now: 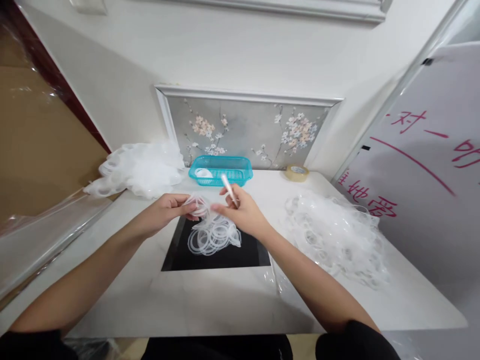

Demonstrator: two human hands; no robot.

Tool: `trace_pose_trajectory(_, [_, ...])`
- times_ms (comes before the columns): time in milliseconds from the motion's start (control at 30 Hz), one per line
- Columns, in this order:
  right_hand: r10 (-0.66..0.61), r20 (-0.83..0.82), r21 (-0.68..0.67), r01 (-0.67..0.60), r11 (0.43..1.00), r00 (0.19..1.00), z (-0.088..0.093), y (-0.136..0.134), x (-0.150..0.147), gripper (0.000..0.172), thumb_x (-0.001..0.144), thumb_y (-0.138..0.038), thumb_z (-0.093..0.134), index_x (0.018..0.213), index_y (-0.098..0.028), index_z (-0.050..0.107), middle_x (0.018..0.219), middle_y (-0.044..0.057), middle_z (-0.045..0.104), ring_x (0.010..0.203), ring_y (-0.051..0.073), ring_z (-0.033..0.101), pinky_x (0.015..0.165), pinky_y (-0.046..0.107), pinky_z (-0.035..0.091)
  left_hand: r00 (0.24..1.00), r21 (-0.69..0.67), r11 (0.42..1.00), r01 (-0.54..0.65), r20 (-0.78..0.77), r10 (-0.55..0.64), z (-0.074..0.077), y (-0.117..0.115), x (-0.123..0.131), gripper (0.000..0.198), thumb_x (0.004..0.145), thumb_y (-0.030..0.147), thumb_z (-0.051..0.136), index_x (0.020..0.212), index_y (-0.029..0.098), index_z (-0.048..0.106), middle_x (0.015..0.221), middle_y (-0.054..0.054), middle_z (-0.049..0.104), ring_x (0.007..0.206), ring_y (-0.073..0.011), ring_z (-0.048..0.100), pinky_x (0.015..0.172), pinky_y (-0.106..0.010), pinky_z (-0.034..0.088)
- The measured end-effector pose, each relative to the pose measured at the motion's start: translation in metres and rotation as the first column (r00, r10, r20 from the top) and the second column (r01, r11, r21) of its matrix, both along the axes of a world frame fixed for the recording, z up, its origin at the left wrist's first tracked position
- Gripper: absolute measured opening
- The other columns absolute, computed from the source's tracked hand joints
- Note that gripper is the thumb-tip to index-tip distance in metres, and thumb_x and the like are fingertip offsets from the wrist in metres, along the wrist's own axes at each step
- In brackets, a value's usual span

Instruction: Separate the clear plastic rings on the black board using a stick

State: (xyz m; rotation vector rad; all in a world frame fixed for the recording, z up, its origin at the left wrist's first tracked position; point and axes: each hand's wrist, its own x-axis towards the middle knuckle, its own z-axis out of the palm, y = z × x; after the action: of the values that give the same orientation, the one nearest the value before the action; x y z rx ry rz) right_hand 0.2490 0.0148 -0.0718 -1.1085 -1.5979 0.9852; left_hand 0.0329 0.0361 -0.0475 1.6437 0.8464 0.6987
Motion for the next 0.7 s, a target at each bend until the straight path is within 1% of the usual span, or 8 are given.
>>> trace_pose_trajectory(33, [-0.007,0.1,0.071,0.0,0.998,0.995,0.005,-0.005,-0.006,0.041,0.067,-0.047,0.073,0.096,-0.023,0.056,0.069,-0.005,0.049,0.054,0.01,0.042,0.053,0.024,0.035,1.0,0.049,0.999,-0.014,-0.024,0.016,0.001,-0.002,0.003,0.031,0.078,0.045,0.065,0.081,0.014,0.069,0.079,-0.004,0.067,0.076,-0.0164,0.061,0.07,-0.026,0.047])
trace_pose_trajectory(100, [-0.041,0.241,0.155,0.003,0.988,0.97,0.009,-0.009,-0.014,0.033,0.069,-0.042,0.073,0.095,-0.023,0.063,0.077,-0.001,0.06,0.06,0.011,0.048,0.059,0.025,0.037,0.995,0.161,0.986,-0.043,-0.084,0.057,0.003,-0.005,0.006,0.035,0.079,0.048,0.061,0.07,0.015,0.066,0.067,-0.001,0.063,0.067,-0.0141,0.057,0.064,-0.024,0.044])
trace_pose_trajectory(200, [-0.024,0.292,0.163,-0.025,0.986,0.956,0.01,-0.006,-0.014,0.018,0.08,-0.038,0.063,0.084,-0.021,0.068,0.08,0.002,0.068,0.068,0.015,0.056,0.064,0.027,0.039,0.97,0.301,0.952,-0.053,-0.212,0.121,0.007,-0.007,0.004,0.038,0.081,0.046,0.057,0.059,0.016,0.059,0.058,0.001,0.057,0.058,-0.0119,0.05,0.057,-0.023,0.037])
trace_pose_trajectory(300, [-0.051,0.339,0.176,-0.01,0.984,0.939,0.015,0.001,-0.007,0.02,0.08,-0.038,0.061,0.078,-0.02,0.068,0.074,0.002,0.068,0.068,0.017,0.059,0.064,0.027,0.039,0.936,0.417,0.904,-0.095,-0.273,0.224,0.019,-0.004,-0.001,0.028,0.081,0.038,0.055,0.066,0.016,0.061,0.06,0.001,0.057,0.059,-0.0123,0.051,0.056,-0.023,0.035])
trace_pose_trajectory(400, [-0.145,0.415,0.239,0.046,0.97,0.898,0.028,0.007,-0.003,0.019,0.079,-0.036,0.059,0.075,-0.019,0.067,0.067,0.001,0.066,0.062,0.016,0.057,0.06,0.026,0.037,0.915,0.535,0.832,-0.145,-0.247,0.318,0.042,0.003,-0.002,0.024,0.082,0.034,0.052,0.069,0.016,0.061,0.061,0.002,0.054,0.057,-0.0112,0.048,0.055,-0.023,0.032])
trace_pose_trajectory(500, [-0.325,0.443,0.377,0.155,0.913,0.836,0.048,0.015,-0.002,0.01,0.072,-0.027,0.058,0.075,-0.02,0.064,0.068,0.001,0.064,0.064,0.016,0.056,0.059,0.026,0.035,0.919,0.599,0.776,-0.199,-0.16,0.359,0.073,0.01,0.002,0.025,0.083,0.032,0.053,0.065,0.015,0.056,0.06,0.003,0.049,0.057,-0.01,0.047,0.055,-0.022,0.032])
trace_pose_trajectory(600, [-0.5,0.439,0.472,0.282,0.835,0.746,0.07,0.022,0.004,0.01,0.068,-0.024,0.056,0.076,-0.019,0.062,0.068,0.002,0.063,0.063,0.016,0.054,0.06,0.026,0.033,0.924,0.556,0.784,-0.277,-0.07,0.376,0.105,0.014,0.009,0.022,0.082,0.022,0.054,0.062,0.014,0.053,0.061,0.001,0.053,0.061,-0.0112,0.054,0.063,-0.024,0.04])
trace_pose_trajectory(700, [-0.516,0.469,0.446,0.312,0.839,0.717,0.087,0.022,0.011,0.009,0.07,-0.027,0.056,0.07,-0.019,0.061,0.065,0.002,0.062,0.062,0.016,0.054,0.059,0.027,0.033,0.918,0.455,0.826,-0.334,-0.04,0.393,0.132,0.015,0.015,0.021,0.083,0.014,0.053,0.061,0.011,0.053,0.062,0.0,0.055,0.069,-0.0153,0.063,0.074,-0.031,0.047])
